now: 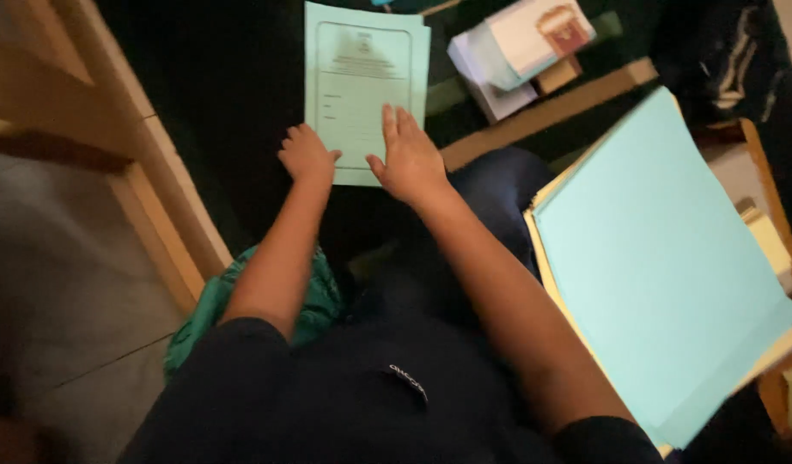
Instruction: The person sits on the floor and repeatedly folds light blue documents in half by hand. They place each folded document into a stack on their lap, continuing the process with multiple sheets from a pile on the floor.
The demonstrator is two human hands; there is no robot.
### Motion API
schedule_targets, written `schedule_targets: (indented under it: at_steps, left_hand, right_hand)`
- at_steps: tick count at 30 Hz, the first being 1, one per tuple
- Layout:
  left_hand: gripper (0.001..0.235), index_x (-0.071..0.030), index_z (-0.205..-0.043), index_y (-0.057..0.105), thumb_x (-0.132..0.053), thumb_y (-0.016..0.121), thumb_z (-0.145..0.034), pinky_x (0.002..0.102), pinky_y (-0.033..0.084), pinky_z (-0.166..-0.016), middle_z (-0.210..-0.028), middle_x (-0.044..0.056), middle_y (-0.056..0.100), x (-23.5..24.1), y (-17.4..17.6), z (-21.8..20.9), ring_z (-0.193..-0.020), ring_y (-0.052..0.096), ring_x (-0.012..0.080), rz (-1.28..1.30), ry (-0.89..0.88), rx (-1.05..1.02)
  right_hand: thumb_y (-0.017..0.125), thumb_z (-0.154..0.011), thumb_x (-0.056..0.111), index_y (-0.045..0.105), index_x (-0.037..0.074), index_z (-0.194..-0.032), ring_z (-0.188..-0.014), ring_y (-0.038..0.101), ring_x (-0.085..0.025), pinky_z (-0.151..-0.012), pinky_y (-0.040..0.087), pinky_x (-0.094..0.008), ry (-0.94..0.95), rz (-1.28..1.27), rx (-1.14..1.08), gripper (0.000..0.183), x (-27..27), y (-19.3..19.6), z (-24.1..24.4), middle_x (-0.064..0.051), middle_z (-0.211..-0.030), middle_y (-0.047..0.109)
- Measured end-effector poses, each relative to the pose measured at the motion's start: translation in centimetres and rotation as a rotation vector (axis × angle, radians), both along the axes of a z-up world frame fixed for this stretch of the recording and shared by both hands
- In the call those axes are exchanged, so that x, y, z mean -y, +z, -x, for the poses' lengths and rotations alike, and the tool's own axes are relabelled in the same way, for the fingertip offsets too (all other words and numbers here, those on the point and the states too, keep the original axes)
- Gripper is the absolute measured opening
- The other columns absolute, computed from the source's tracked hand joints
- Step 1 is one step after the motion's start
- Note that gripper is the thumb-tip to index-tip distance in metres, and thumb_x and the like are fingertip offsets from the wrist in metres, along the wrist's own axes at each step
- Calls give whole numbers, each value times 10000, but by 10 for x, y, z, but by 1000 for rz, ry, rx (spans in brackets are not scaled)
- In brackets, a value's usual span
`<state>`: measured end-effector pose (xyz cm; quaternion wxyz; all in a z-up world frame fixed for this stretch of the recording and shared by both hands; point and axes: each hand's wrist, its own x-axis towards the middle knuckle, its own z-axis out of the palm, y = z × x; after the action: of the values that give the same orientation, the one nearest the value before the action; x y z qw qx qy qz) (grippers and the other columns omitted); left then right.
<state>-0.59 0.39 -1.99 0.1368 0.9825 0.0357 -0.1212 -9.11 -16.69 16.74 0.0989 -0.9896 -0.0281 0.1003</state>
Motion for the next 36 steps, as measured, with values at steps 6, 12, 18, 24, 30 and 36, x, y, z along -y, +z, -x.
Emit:
schedule_targets:
  at_steps: [6,12,18,24,30,36]
  left_hand:
    - [830,-32,-1245,566,-470,956,-658,534,505,-877,-1190,154,596,8,5,5,-1081,629,384,-34,-3,37]
    - [883,-12,-1275,535,-483,960,-660,532,502,-873,-1206,178,570,16,0,4,-1086,615,384,-108,-20,57]
    - [480,20,-1275,514,-157,788,-923,521,534,-817,-1135,191,629,14,-19,-14,-1001,682,423,175,3,147]
    - [238,-85,-1259,626,-103,508,-1052,600,581,-763,-972,266,738,-8,196,-20,-939,734,487,360,-166,190]
    - [412,259,-1474,584,174,520,-1076,521,486,-946,-1337,449,667,-33,362,29,-1180,645,484,676,-572,697]
    - [261,43,-1265,465,162,443,-1033,350,317,-788,-1087,159,404,22,368,89,-910,352,236,1085,-445,563]
  right_hand:
    - [848,-651,645,222,59,-1629,-1362,509,-520,-1104,435,-624,-282,76,-496,1300,71,-221,6,-369,-1563,339]
    - [637,-858,568,242,71,-1646,-1200,622,-574,-989,501,-659,-231,44,-546,1012,86,-330,2,-427,-1589,255]
    - [631,-880,609,350,89,-1602,-1198,646,-514,-963,520,-608,-342,-22,-490,933,56,-193,0,-427,-1573,277]
    - [380,-985,738,273,75,-1638,-1335,574,-489,-1018,470,-667,-613,-314,-381,937,36,-128,-15,-355,-1563,401]
    - [442,-983,577,553,29,-1470,-1484,444,-230,-1293,245,-337,-570,-1394,31,742,19,-98,-32,-136,-1595,471]
    - [542,-1075,378,500,93,-1469,-1313,543,-202,-1156,436,-396,-485,-1413,477,489,102,88,140,-71,-1416,567]
